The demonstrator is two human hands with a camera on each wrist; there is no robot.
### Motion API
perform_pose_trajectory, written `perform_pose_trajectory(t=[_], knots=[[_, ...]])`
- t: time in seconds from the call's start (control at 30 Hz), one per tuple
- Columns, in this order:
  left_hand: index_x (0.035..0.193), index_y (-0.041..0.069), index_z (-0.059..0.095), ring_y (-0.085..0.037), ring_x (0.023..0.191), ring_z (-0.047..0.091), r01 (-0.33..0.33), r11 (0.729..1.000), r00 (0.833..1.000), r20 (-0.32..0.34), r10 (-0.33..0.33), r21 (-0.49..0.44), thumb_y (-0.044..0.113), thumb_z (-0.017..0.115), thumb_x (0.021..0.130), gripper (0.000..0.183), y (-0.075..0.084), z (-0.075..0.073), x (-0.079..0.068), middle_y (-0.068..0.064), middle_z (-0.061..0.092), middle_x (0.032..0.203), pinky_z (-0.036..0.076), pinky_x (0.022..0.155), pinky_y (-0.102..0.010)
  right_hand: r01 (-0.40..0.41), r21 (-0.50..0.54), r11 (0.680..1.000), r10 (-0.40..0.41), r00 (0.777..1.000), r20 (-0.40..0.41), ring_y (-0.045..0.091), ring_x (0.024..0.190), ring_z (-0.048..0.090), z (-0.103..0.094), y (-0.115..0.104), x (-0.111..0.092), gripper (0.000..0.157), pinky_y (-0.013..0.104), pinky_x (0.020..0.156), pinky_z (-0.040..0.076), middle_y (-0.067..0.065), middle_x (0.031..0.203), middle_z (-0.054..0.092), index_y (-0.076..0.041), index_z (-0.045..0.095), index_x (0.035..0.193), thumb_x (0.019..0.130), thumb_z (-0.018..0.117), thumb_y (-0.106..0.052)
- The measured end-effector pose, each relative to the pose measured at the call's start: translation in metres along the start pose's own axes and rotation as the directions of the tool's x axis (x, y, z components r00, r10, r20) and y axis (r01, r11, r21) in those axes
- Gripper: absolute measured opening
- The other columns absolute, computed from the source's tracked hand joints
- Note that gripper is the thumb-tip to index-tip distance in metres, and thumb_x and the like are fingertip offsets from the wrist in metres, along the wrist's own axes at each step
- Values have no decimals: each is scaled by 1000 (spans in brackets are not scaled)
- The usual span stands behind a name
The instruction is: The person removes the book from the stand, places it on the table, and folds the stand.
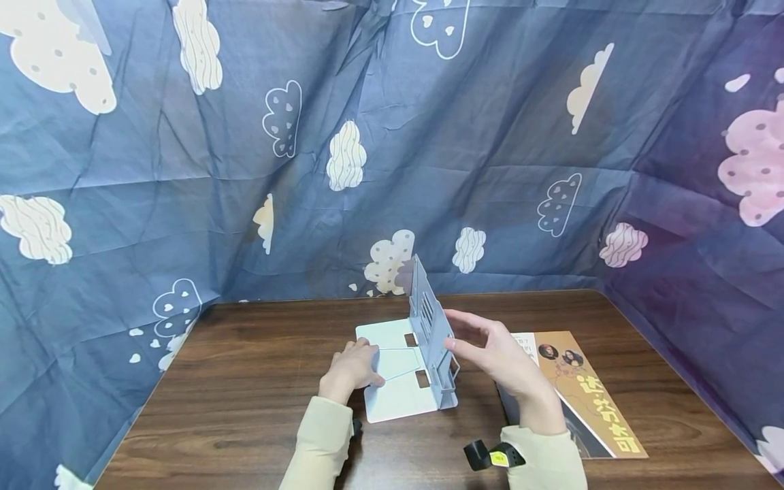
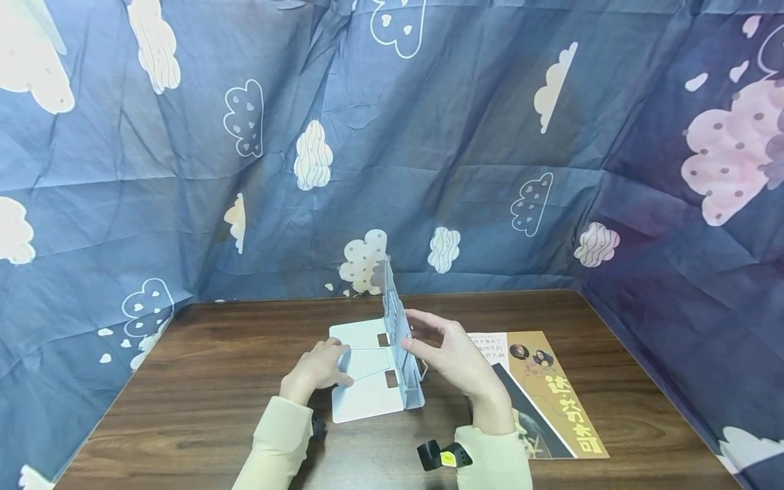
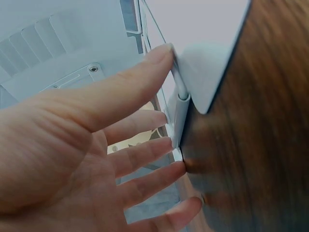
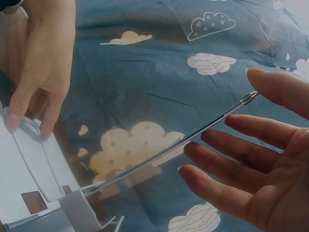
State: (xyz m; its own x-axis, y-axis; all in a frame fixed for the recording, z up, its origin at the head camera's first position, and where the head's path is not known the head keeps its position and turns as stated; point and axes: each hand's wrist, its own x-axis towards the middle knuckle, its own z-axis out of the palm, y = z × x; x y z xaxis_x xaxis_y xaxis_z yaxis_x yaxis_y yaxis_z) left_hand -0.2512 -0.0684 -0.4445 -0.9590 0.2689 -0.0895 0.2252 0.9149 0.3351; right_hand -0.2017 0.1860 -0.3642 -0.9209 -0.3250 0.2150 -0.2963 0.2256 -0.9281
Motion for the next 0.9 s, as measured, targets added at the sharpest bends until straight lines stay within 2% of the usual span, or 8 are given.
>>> perform_pose_trajectory(t=[0.13,0.47,0.8,0.9], knots=[[129,5,62,-34,118,48,5,1000,1000,2,-5,-2,28,85,76,63,-1,1,-1,-15,53,131,41,93,-57,-3,-17,1000,3,1000,6,31,116,57,1,-1,0,54,29,84,51,16,137,55,-3,53,139,91,71,-18],[130,4,61,-34,117,48,-5,1000,1000,-7,5,-28,28,85,76,64,-3,0,-1,-16,54,130,43,93,-56,48,-60,997,-46,998,34,31,118,56,5,0,4,53,30,91,48,15,136,56,-5,51,140,92,70,-17],[129,4,62,-34,117,49,-19,999,1000,-16,19,-29,28,86,75,64,-4,0,0,-17,54,131,43,92,-56,63,-112,992,-60,998,29,29,118,57,9,-2,6,53,48,96,45,13,135,57,-8,52,140,92,70,-21],[129,4,62,-34,117,49,-22,999,1000,-21,22,-27,27,85,75,63,-4,0,-1,-17,54,131,43,92,-56,59,-111,992,-56,998,35,29,118,57,10,-2,6,52,48,95,45,13,135,57,-8,52,140,92,70,-21]])
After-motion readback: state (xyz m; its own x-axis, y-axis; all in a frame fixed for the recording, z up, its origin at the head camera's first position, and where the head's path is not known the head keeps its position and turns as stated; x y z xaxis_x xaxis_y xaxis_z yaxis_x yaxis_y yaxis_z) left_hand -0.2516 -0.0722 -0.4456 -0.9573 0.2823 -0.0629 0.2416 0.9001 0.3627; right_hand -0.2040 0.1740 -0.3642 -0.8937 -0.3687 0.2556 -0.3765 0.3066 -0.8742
